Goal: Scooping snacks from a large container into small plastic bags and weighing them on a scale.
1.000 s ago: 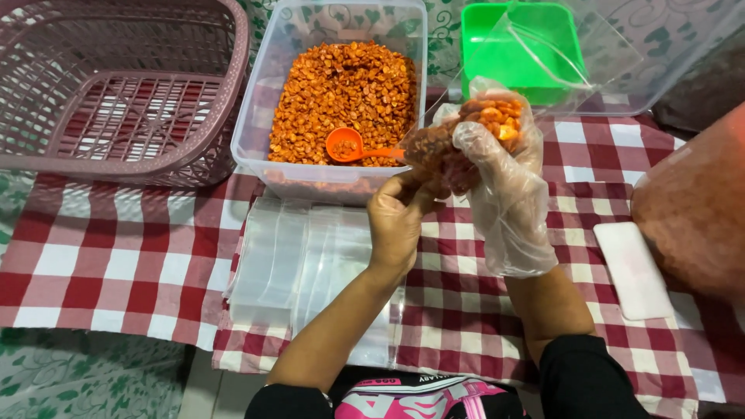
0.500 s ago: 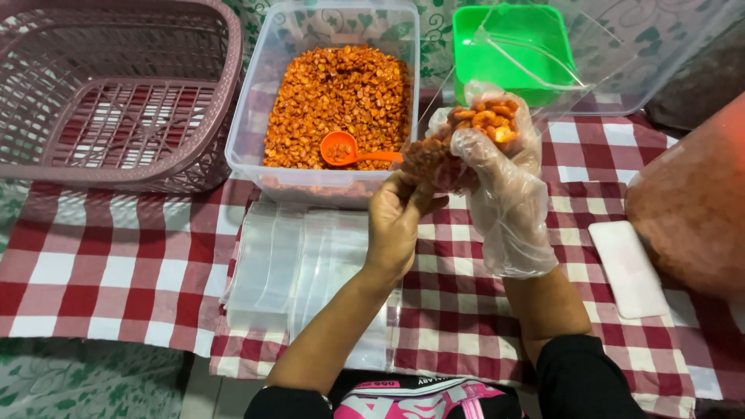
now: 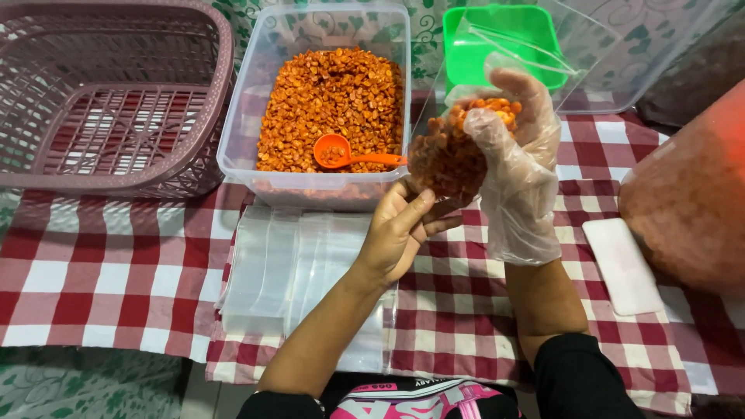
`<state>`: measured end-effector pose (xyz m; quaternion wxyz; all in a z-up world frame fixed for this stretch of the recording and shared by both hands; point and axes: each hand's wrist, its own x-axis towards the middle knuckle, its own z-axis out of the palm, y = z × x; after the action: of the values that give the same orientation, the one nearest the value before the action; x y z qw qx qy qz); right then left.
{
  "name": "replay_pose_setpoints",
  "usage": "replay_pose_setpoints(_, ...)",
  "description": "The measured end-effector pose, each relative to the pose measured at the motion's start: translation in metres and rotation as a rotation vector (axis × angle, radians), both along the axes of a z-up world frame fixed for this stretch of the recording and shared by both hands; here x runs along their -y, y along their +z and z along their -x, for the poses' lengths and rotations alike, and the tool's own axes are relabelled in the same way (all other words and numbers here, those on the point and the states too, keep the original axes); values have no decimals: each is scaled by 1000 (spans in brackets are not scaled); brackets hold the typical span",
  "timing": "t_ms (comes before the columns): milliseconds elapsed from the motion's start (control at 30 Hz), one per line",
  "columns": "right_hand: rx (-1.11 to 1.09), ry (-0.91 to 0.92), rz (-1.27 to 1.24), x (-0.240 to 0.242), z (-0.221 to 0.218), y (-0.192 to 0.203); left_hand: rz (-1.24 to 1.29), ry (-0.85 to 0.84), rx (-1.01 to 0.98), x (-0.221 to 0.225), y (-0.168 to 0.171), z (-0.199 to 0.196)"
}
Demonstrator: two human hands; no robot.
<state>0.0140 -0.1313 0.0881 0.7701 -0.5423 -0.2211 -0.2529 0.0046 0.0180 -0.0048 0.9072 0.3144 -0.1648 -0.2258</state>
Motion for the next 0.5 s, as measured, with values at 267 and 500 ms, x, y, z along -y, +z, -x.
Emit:
replay_pose_setpoints(267, -14, 65, 57, -1, 6, 1, -29, 37, -21, 4, -8, -6)
replay_pose_setpoints(500, 49, 83, 132, 0, 6, 8, -19, 15, -35, 5, -13, -5)
